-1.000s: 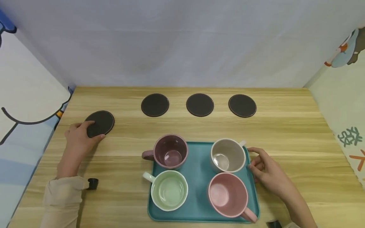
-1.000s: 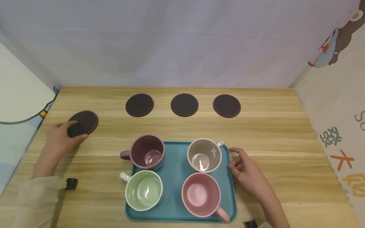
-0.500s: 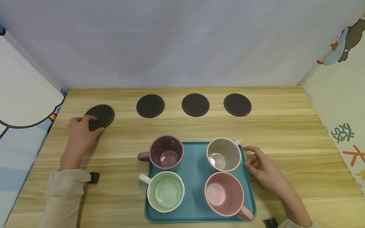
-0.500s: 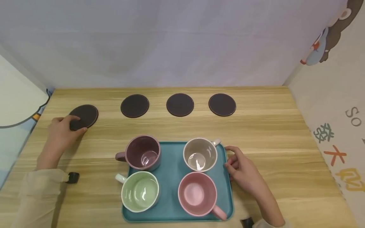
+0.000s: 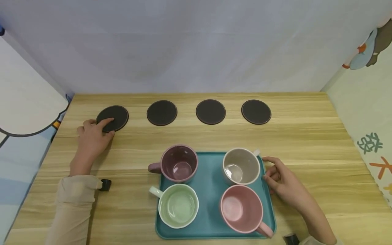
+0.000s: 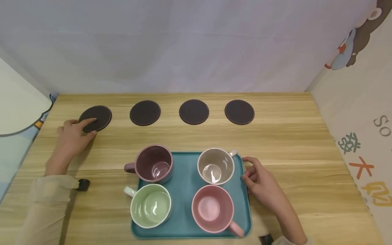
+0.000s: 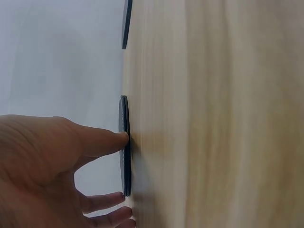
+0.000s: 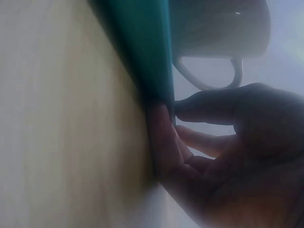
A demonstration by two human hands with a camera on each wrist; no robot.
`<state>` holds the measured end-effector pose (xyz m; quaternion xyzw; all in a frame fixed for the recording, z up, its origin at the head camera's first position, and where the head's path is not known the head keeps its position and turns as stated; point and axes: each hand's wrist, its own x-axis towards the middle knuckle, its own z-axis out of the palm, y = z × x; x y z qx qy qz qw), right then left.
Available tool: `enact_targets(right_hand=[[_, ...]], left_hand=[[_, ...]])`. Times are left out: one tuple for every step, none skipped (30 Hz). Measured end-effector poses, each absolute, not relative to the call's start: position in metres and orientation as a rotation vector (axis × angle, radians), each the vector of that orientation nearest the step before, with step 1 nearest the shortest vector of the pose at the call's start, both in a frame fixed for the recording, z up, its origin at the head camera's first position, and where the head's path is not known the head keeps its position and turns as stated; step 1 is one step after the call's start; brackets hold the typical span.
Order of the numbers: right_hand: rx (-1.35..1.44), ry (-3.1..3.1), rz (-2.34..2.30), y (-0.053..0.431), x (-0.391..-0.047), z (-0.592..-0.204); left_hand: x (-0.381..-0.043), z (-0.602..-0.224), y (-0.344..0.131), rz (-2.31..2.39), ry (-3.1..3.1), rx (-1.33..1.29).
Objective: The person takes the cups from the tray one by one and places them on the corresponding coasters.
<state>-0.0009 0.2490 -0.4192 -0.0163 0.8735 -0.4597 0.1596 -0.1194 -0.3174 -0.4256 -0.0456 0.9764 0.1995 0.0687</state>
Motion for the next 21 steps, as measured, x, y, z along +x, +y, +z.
enact_targets(right_hand=[[-0.047,2.495,-1.312,0.2491,-0.001,-0.4191],[-0.048,2.495,-1.31,0.2492,-0.0011,-0.4191],[-0.048,2.494,-1.308,0.2495,-0.0014,-0.4191],[-0.049,2.496,-1.306,0.2497,-0.0015,-0.4193],[-0.048,2.495,-1.304,0.2499,-0.0018,-0.4192],[-0.046,2.494,-1.304,0.2501,-0.0019,-0.4191],[-0.046,2.495,-1.305,0.2503,-0.0016,-0.4195],[-0.045,2.495,-1.307,0.2505,-0.0013,-0.4198],[-0.044,2.494,-1.308,0.2506,-0.001,-0.4197],[-0.048,2.494,-1.312,0.2506,-0.0007,-0.4196],[-0.045,2.492,-1.313,0.2506,-0.0007,-0.4193],[-0.045,2.493,-1.315,0.2506,-0.0007,-0.4191],[-0.047,2.495,-1.315,0.2507,-0.0009,-0.419],[-0.05,2.496,-1.316,0.2507,-0.0013,-0.4185],[-0.055,2.498,-1.318,0.2507,-0.0016,-0.4183],[-0.063,2.5,-1.318,0.2507,-0.0018,-0.4185],[-0.065,2.503,-1.316,0.2508,-0.0021,-0.4188],[-0.068,2.505,-1.315,0.2509,-0.0024,-0.419],[-0.071,2.507,-1.313,0.2511,-0.0026,-0.4195],[-0.072,2.508,-1.311,0.2512,-0.0027,-0.4199],[-0.074,2.51,-1.309,0.2513,-0.0027,-0.4204]], left_hand=[[-0.1205,-0.4255,-0.3169,0.602,2.927,-0.15],[-0.1214,-0.4253,-0.3165,0.606,2.916,-0.159],[-0.1223,-0.4251,-0.3162,0.606,2.907,-0.168],[-0.1232,-0.4249,-0.316,0.605,2.899,-0.175],[-0.124,-0.4248,-0.3159,0.604,2.893,-0.181],[-0.1247,-0.4244,-0.3155,0.603,2.888,-0.186],[-0.1251,-0.4241,-0.3152,0.599,2.886,-0.189],[-0.1253,-0.4237,-0.3147,0.597,2.886,-0.188],[-0.1256,-0.4233,-0.3142,0.595,2.886,-0.189],[-0.1258,-0.4229,-0.3136,0.597,2.889,-0.186],[-0.126,-0.4226,-0.3131,0.601,2.892,-0.184],[-0.1262,-0.4222,-0.3126,0.603,2.895,-0.18],[-0.1264,-0.4219,-0.3123,0.606,2.897,-0.179],[-0.1265,-0.4215,-0.3119,0.608,2.899,-0.177],[-0.1268,-0.4213,-0.3118,0.615,2.9,-0.176],[-0.1271,-0.4213,-0.3118,0.616,2.902,-0.177],[-0.1274,-0.4213,-0.3118,0.614,2.902,-0.181],[-0.1277,-0.4214,-0.3119,0.61,2.901,-0.184],[-0.1281,-0.4217,-0.312,0.607,2.901,-0.188],[-0.1286,-0.4223,-0.3123,0.605,2.902,-0.191],[-0.129,-0.4228,-0.3126,0.605,2.9,-0.194]])
